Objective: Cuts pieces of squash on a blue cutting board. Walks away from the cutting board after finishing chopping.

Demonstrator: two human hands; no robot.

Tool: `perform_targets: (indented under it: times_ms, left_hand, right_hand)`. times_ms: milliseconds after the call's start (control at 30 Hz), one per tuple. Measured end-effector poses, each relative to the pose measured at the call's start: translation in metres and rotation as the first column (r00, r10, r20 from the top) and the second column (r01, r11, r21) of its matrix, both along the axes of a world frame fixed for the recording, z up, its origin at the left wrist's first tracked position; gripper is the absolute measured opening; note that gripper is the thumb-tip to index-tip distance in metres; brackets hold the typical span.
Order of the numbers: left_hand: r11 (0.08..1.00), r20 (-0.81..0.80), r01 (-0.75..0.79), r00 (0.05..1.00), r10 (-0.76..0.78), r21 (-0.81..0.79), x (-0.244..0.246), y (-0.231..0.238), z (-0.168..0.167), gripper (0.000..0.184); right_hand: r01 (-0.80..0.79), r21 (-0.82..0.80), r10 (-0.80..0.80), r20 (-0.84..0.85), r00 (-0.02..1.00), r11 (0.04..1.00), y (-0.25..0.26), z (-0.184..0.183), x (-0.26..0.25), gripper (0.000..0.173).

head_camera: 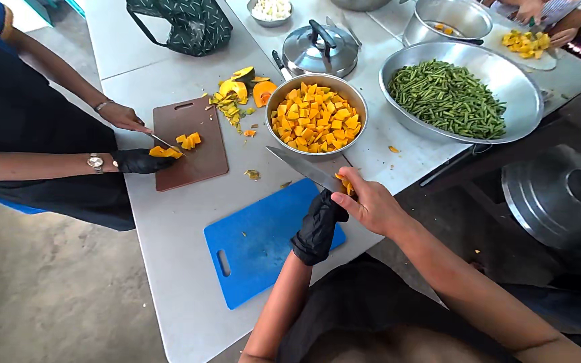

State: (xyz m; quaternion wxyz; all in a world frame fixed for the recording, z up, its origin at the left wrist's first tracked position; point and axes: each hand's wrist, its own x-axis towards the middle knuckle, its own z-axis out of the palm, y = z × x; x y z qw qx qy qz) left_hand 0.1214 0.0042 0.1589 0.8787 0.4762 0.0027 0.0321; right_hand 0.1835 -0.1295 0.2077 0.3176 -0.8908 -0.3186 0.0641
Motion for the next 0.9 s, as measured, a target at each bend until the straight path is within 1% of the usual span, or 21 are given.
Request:
perform_targets:
  times_ms: [100, 167, 233, 267, 367, 467, 533, 633, 700, 767, 833, 900]
  left_hand:
    - [0.999, -0.004, -0.008, 1.000, 0.009, 0.048, -0.003, 0.005, -0.004, 0.025]
    - [0.999, 0.037, 0.014, 0.999, -0.016, 0.049, -0.005, 0.011, -0.003, 0.021]
    - [0.998, 0.055, -0.004, 0.998, 0.001, 0.061, -0.006, 0.013, 0.005, 0.018]
    - [0.995, 0.065, -0.015, 0.998, 0.009, 0.094, -0.007, 0.013, 0.008, 0.018]
    - [0.960, 0.141, -0.058, 0.990, 0.020, 0.273, -0.009, 0.013, 0.011, 0.013]
    - [0.927, 0.183, -0.076, 0.983, 0.008, 0.368, -0.007, 0.013, 0.011, 0.012]
    - [0.926, 0.177, -0.068, 0.984, 0.001, 0.371, -0.005, 0.013, 0.012, 0.012]
    - [0.952, 0.148, -0.065, 0.989, 0.021, 0.300, -0.008, 0.012, 0.020, 0.016]
    - [0.958, 0.147, -0.064, 0.989, 0.023, 0.278, -0.007, 0.011, 0.021, 0.018]
    - [0.953, 0.177, -0.070, 0.984, 0.018, 0.294, -0.005, 0.011, 0.019, 0.015]
    - [0.943, 0.184, -0.077, 0.983, 0.017, 0.325, -0.004, 0.009, 0.021, 0.011]
    - [0.930, 0.168, -0.061, 0.986, -0.001, 0.363, -0.004, 0.007, 0.022, 0.012]
  right_hand:
    - [0.010, 0.002, -0.010, -0.016, 1.000, 1.000, 0.002, 0.000, -0.002, 0.070]
    - [0.040, 0.045, -0.041, 0.033, 0.999, 0.998, 0.006, -0.006, -0.006, 0.072]
    - [0.038, 0.076, -0.044, 0.080, 0.996, 0.996, 0.007, -0.010, -0.007, 0.075]
    - [0.022, 0.075, -0.029, 0.086, 0.996, 0.997, 0.006, -0.009, -0.007, 0.076]
    - [-0.032, 0.054, 0.026, 0.099, 0.995, 0.998, 0.002, -0.004, -0.005, 0.079]
    - [-0.059, 0.038, 0.056, 0.083, 0.995, 0.998, -0.001, 0.004, -0.003, 0.078]
    - [-0.092, 0.013, 0.092, 0.051, 0.995, 0.996, -0.005, 0.009, -0.001, 0.080]
    - [-0.141, 0.004, 0.140, 0.062, 0.988, 0.990, -0.011, 0.011, 0.002, 0.085]
    - [-0.122, 0.011, 0.121, 0.091, 0.989, 0.992, -0.010, 0.008, 0.000, 0.086]
    - [-0.095, 0.033, 0.090, 0.137, 0.987, 0.995, -0.008, 0.005, -0.001, 0.086]
    - [-0.076, 0.047, 0.067, 0.169, 0.983, 0.996, -0.007, 0.003, -0.001, 0.084]
    - [-0.063, 0.041, 0.057, 0.139, 0.989, 0.997, -0.007, 0.004, 0.002, 0.075]
